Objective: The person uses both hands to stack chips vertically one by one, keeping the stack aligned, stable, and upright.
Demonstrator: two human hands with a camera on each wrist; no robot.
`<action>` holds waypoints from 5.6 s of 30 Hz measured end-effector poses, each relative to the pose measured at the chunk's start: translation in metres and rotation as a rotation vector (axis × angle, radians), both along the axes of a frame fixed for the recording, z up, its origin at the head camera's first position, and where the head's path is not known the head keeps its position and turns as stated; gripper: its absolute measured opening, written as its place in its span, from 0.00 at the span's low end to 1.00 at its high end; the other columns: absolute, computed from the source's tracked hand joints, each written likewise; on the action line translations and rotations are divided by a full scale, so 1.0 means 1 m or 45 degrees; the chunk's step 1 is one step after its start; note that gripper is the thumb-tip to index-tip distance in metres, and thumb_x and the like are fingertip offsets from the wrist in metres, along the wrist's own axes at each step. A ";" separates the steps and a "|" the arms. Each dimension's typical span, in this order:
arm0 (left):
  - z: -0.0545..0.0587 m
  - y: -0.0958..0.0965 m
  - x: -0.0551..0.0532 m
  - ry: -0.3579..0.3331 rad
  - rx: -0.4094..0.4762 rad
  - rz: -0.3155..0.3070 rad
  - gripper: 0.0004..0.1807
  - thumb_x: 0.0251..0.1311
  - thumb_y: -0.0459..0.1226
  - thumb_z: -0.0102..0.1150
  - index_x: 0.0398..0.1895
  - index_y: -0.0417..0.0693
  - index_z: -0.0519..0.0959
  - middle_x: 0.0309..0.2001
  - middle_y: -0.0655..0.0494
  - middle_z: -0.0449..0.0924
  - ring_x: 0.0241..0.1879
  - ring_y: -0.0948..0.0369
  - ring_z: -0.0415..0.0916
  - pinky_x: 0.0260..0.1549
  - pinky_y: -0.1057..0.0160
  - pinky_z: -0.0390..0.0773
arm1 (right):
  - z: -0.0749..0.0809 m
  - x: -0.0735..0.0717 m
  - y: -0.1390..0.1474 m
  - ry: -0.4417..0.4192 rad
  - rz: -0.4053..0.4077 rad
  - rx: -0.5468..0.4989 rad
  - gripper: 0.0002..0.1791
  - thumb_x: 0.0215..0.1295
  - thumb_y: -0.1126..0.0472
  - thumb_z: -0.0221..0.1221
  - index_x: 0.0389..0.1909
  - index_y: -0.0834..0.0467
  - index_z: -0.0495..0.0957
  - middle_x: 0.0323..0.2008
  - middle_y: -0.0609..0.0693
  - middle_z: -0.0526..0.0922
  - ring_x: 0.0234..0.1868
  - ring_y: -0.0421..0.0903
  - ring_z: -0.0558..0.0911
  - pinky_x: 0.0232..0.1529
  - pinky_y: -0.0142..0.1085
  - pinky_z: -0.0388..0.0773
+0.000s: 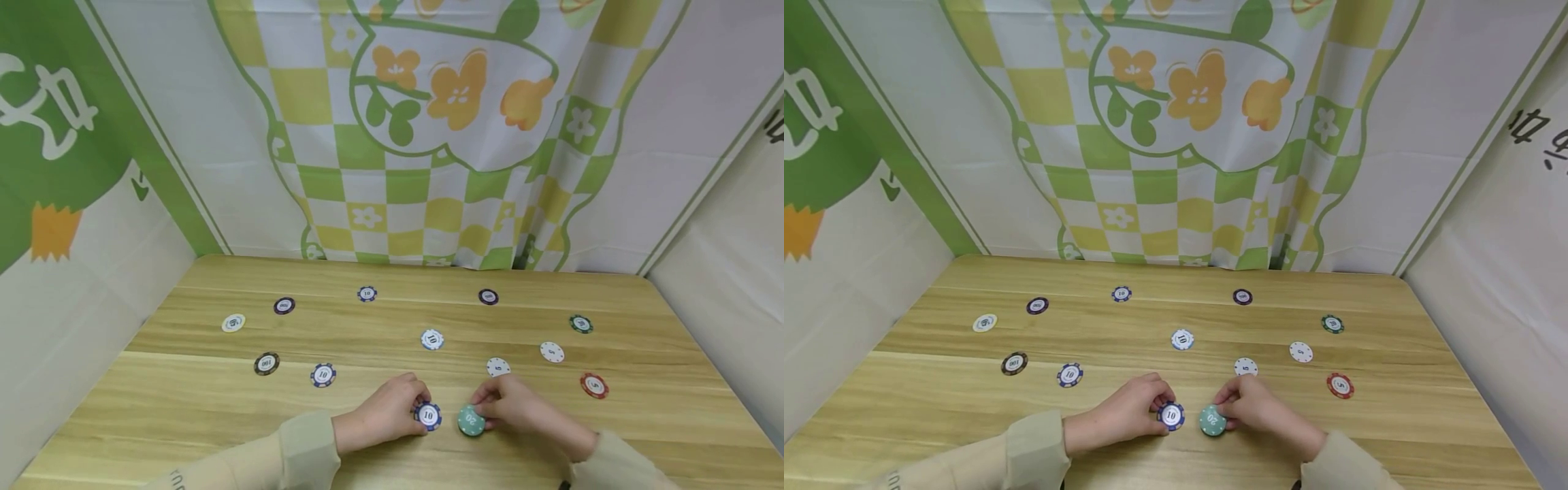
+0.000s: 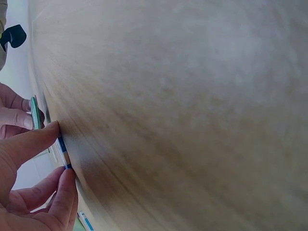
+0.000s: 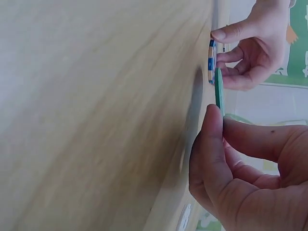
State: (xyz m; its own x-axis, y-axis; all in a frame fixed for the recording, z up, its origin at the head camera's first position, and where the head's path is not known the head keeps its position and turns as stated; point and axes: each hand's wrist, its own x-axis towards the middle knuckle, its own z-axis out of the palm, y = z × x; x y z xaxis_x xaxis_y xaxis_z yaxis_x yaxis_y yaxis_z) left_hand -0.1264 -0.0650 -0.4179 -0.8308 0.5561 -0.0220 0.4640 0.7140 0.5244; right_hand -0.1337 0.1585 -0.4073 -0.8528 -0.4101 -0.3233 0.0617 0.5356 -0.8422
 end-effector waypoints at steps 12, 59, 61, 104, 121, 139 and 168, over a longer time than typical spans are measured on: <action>0.001 -0.001 -0.001 0.002 0.024 -0.005 0.19 0.35 0.36 0.73 0.34 0.42 0.78 0.28 0.61 0.69 0.28 0.71 0.64 0.28 0.76 0.69 | -0.001 -0.001 -0.018 -0.036 -0.012 -0.102 0.06 0.53 0.75 0.57 0.33 0.72 0.76 0.25 0.52 0.76 0.23 0.41 0.76 0.28 0.35 0.81; -0.004 -0.002 -0.002 0.010 0.070 -0.015 0.18 0.33 0.36 0.74 0.32 0.43 0.78 0.27 0.63 0.68 0.26 0.72 0.63 0.26 0.78 0.68 | -0.004 -0.002 -0.061 0.315 0.046 0.198 0.03 0.47 0.74 0.58 0.25 0.66 0.76 0.18 0.47 0.75 0.19 0.38 0.73 0.18 0.26 0.73; -0.004 -0.002 -0.002 0.019 0.069 -0.016 0.19 0.33 0.36 0.74 0.32 0.43 0.78 0.27 0.63 0.68 0.26 0.72 0.63 0.26 0.78 0.68 | -0.004 -0.002 -0.061 0.353 0.057 0.209 0.03 0.46 0.74 0.58 0.23 0.65 0.76 0.18 0.46 0.75 0.19 0.37 0.72 0.18 0.26 0.71; -0.002 -0.003 -0.001 -0.027 0.074 -0.011 0.19 0.34 0.34 0.73 0.33 0.41 0.78 0.27 0.62 0.67 0.27 0.72 0.63 0.28 0.78 0.70 | -0.002 -0.016 -0.023 0.861 -0.014 0.546 0.12 0.41 0.77 0.62 0.31 0.67 0.79 0.31 0.57 0.81 0.34 0.51 0.79 0.38 0.42 0.78; -0.002 -0.003 -0.001 0.008 0.074 -0.028 0.19 0.34 0.34 0.73 0.32 0.41 0.78 0.27 0.62 0.67 0.27 0.72 0.63 0.28 0.77 0.69 | -0.007 -0.028 0.004 0.838 -0.050 0.643 0.15 0.43 0.75 0.63 0.36 0.68 0.78 0.39 0.62 0.79 0.43 0.57 0.77 0.44 0.46 0.76; -0.002 -0.003 -0.001 -0.009 0.078 -0.016 0.18 0.34 0.34 0.73 0.33 0.41 0.78 0.27 0.63 0.66 0.27 0.72 0.62 0.28 0.77 0.69 | -0.003 -0.032 0.009 0.809 -0.041 0.637 0.16 0.41 0.74 0.65 0.36 0.67 0.78 0.32 0.56 0.78 0.35 0.49 0.78 0.36 0.41 0.77; -0.002 -0.003 -0.001 -0.020 0.068 -0.016 0.18 0.35 0.34 0.72 0.34 0.41 0.78 0.28 0.62 0.67 0.28 0.71 0.64 0.29 0.77 0.69 | 0.009 -0.036 0.010 0.604 -0.094 0.534 0.08 0.48 0.75 0.61 0.21 0.59 0.77 0.21 0.47 0.73 0.24 0.41 0.71 0.24 0.32 0.70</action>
State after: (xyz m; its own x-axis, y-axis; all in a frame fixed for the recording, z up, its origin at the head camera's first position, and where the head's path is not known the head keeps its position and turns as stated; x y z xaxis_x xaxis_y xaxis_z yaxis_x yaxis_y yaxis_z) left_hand -0.1273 -0.0684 -0.4200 -0.8236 0.5671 -0.0050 0.4639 0.6788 0.5692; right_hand -0.1702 0.1687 -0.3981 -0.9638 -0.2655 -0.0237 -0.2174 0.8345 -0.5063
